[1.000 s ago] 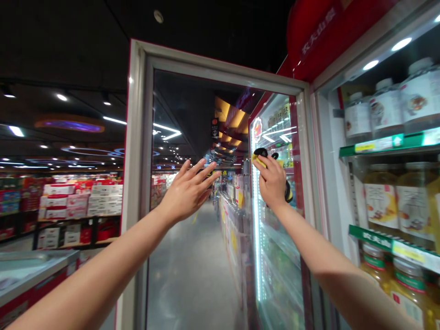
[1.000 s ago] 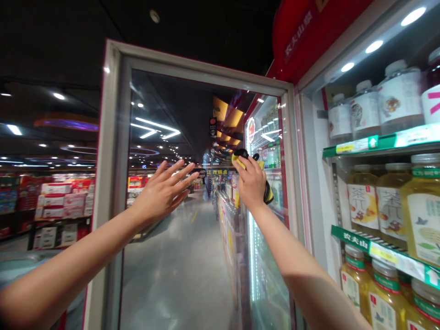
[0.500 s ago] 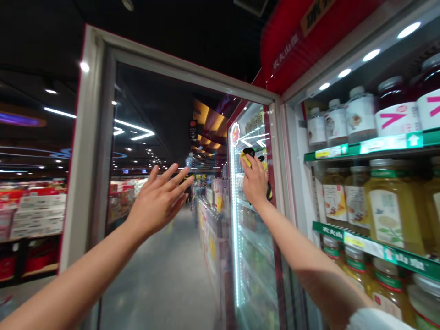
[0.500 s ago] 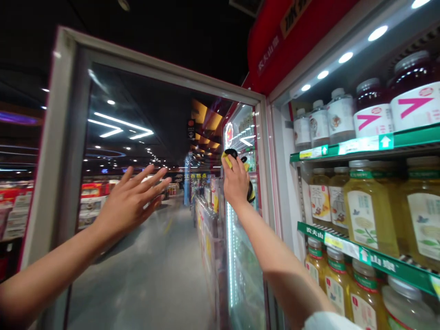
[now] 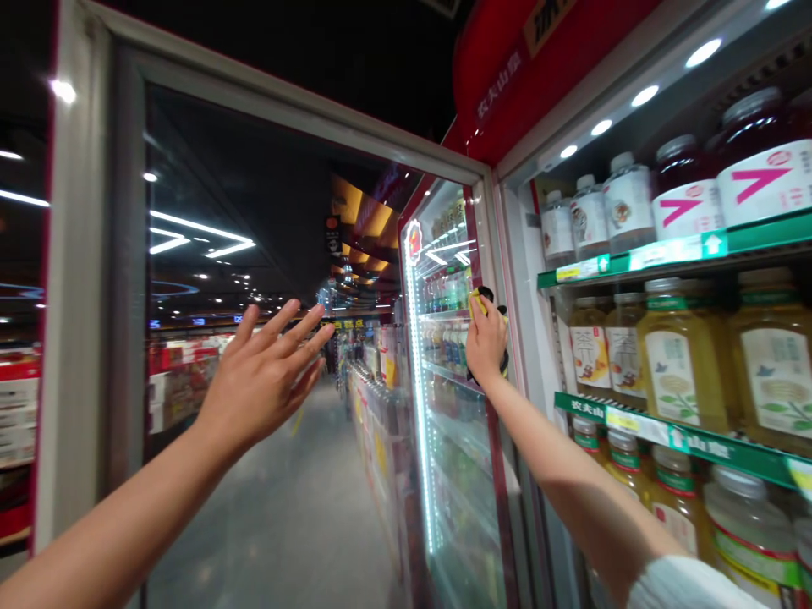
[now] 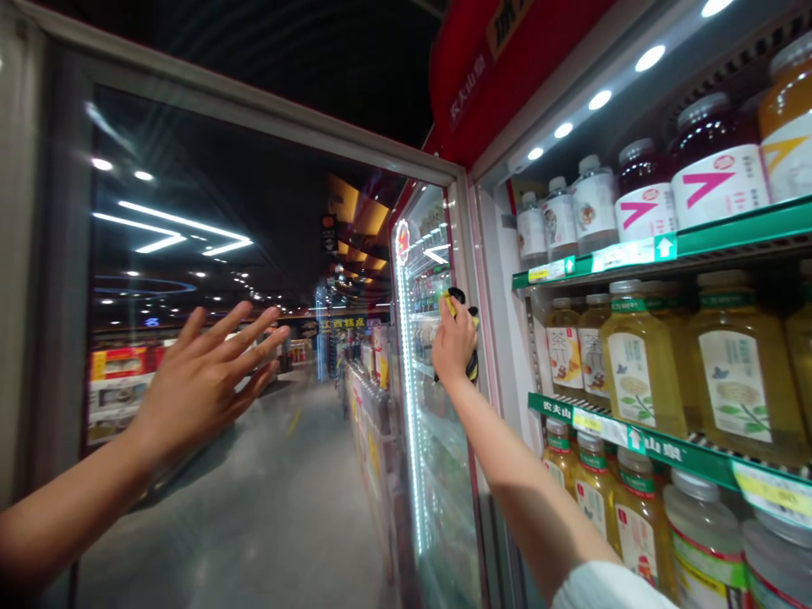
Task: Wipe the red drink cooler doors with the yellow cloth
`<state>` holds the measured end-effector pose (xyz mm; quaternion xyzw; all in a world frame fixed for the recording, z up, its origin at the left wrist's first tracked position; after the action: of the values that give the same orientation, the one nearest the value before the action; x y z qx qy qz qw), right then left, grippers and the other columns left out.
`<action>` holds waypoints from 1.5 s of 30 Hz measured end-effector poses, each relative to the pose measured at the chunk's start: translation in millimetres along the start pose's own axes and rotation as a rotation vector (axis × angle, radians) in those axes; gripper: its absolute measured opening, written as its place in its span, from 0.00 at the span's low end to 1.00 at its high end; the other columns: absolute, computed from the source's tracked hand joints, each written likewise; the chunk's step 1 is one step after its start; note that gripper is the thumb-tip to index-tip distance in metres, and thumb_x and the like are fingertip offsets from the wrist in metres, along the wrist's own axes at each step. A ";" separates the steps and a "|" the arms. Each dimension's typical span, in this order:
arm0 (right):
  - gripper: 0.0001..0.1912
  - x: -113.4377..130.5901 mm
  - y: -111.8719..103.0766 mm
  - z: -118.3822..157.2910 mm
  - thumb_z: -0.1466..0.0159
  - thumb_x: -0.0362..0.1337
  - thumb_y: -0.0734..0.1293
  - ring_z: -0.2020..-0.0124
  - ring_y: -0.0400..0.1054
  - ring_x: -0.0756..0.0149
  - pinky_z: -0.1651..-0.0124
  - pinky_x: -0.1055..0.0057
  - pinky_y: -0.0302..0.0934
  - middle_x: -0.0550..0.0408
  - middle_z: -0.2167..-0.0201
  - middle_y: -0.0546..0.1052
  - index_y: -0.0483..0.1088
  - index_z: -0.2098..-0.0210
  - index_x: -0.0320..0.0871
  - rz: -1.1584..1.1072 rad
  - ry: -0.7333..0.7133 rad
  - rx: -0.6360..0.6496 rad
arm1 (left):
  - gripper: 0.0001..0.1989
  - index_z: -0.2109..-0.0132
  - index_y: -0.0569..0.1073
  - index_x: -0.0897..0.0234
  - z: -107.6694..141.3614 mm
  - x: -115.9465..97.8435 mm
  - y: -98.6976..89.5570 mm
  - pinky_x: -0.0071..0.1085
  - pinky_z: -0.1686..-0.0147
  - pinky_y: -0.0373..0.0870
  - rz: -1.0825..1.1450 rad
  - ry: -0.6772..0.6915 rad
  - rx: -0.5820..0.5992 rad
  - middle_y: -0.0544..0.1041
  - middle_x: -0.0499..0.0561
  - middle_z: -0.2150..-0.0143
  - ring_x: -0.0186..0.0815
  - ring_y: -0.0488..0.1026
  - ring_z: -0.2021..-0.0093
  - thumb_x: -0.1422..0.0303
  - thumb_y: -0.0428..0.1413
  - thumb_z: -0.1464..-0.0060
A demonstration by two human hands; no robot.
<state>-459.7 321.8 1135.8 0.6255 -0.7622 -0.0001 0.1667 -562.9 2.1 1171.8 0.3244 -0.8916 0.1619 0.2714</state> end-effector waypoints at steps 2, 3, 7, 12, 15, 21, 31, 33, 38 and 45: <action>0.27 16.4 4.8 -10.3 0.31 0.31 0.54 0.34 0.59 0.52 0.35 0.48 0.56 0.46 0.36 0.69 0.66 0.35 0.50 0.000 -0.032 0.022 | 0.26 0.32 0.58 0.40 0.6 0.4 0.5 0.60 0.30 0.50 -0.002 -0.001 0.005 0.67 0.44 0.32 0.47 0.58 0.29 0.63 0.48 0.34; 0.27 25.8 6.2 -7.4 0.30 0.32 0.54 0.33 0.57 0.53 0.34 0.48 0.55 0.47 0.35 0.69 0.65 0.34 0.51 -0.003 -0.086 0.058 | 0.25 0.32 0.59 0.41 0.7 0.5 0.7 0.60 0.30 0.50 0.002 -0.003 0.010 0.67 0.44 0.31 0.47 0.58 0.29 0.63 0.48 0.34; 0.26 47.9 -0.4 39.2 0.30 0.31 0.56 0.31 0.58 0.59 0.34 0.55 0.57 0.54 0.37 0.72 0.66 0.35 0.53 -0.098 -0.415 0.258 | 0.21 0.35 0.65 0.47 0.6 0.3 1.6 0.59 0.30 0.48 0.001 -0.026 0.038 0.66 0.47 0.31 0.47 0.58 0.28 0.62 0.48 0.34; 0.25 21.2 -10.4 23.5 0.31 0.33 0.56 0.38 0.65 0.55 0.35 0.50 0.59 0.48 0.41 0.75 0.69 0.37 0.48 -0.158 -0.219 0.079 | 0.19 0.37 0.66 0.51 2.1 -0.8 7.4 0.57 0.29 0.45 -0.007 -0.053 0.099 0.64 0.47 0.30 0.46 0.55 0.27 0.62 0.48 0.33; 0.26 49.8 5.2 8.6 0.32 0.31 0.56 0.37 0.63 0.55 0.34 0.50 0.57 0.49 0.38 0.73 0.69 0.37 0.48 -0.144 -0.158 0.067 | 0.20 0.36 0.66 0.53 4.5 0.0 11.1 0.57 0.28 0.44 -0.013 -0.057 0.130 0.63 0.48 0.29 0.46 0.53 0.26 0.63 0.47 0.32; 0.25 119.6 7.3 71.3 0.32 0.30 0.59 0.33 0.59 0.58 0.37 0.57 0.59 0.58 0.37 0.73 0.71 0.40 0.56 -0.166 -0.483 0.355 | 0.21 0.34 0.65 0.55 7.4 2.8 14.4 0.56 0.28 0.43 -0.022 -0.042 0.178 0.62 0.49 0.28 0.45 0.51 0.26 0.64 0.45 0.31; 0.27 142.7 21.9 47.6 0.32 0.29 0.58 0.33 0.58 0.55 0.36 0.52 0.57 0.56 0.35 0.70 0.69 0.37 0.53 -0.151 -0.289 0.264 | 0.25 0.31 0.63 0.51 6.9 10.8 24.1 0.58 0.29 0.44 0.064 -0.030 0.282 0.60 0.49 0.27 0.45 0.48 0.25 0.66 0.46 0.34; 0.28 161.2 21.0 71.8 0.33 0.29 0.59 0.32 0.57 0.56 0.36 0.53 0.56 0.58 0.34 0.70 0.68 0.37 0.55 -0.183 -0.453 0.381 | 0.25 0.32 0.63 0.55 9.5 14.6 18.5 0.56 0.29 0.48 0.089 -0.010 0.334 0.60 0.51 0.27 0.44 0.50 0.25 0.67 0.43 0.33; 0.25 147.8 11.2 73.8 0.33 0.29 0.60 0.34 0.60 0.56 0.38 0.55 0.57 0.57 0.38 0.73 0.72 0.40 0.54 -0.199 -0.529 0.374 | 0.24 0.34 0.67 0.61 30.3 36.3 -8.2 0.51 0.29 0.53 0.029 -0.006 0.347 0.63 0.55 0.29 0.42 0.58 0.28 0.67 0.42 0.33; 0.26 198.2 27.1 34.9 0.33 0.29 0.59 0.34 0.58 0.53 0.39 0.52 0.56 0.56 0.35 0.70 0.70 0.38 0.51 -0.185 -0.370 0.260 | 0.24 0.32 0.64 0.56 48.8 44.4 -23.7 0.51 0.29 0.53 -0.008 0.015 0.267 0.62 0.52 0.28 0.41 0.57 0.28 0.66 0.45 0.33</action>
<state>-526.4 131.4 1158.8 0.6983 -0.7127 -0.0318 -0.0581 -594.1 -59.8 1161.5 0.3600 -0.8587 0.2806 0.2330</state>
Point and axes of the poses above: each hand's wrist, its own z-axis away from the middle knuckle, its own y-axis out of the palm, x = y × z, the point moved 8 cm from there along -z, towards the middle knuckle
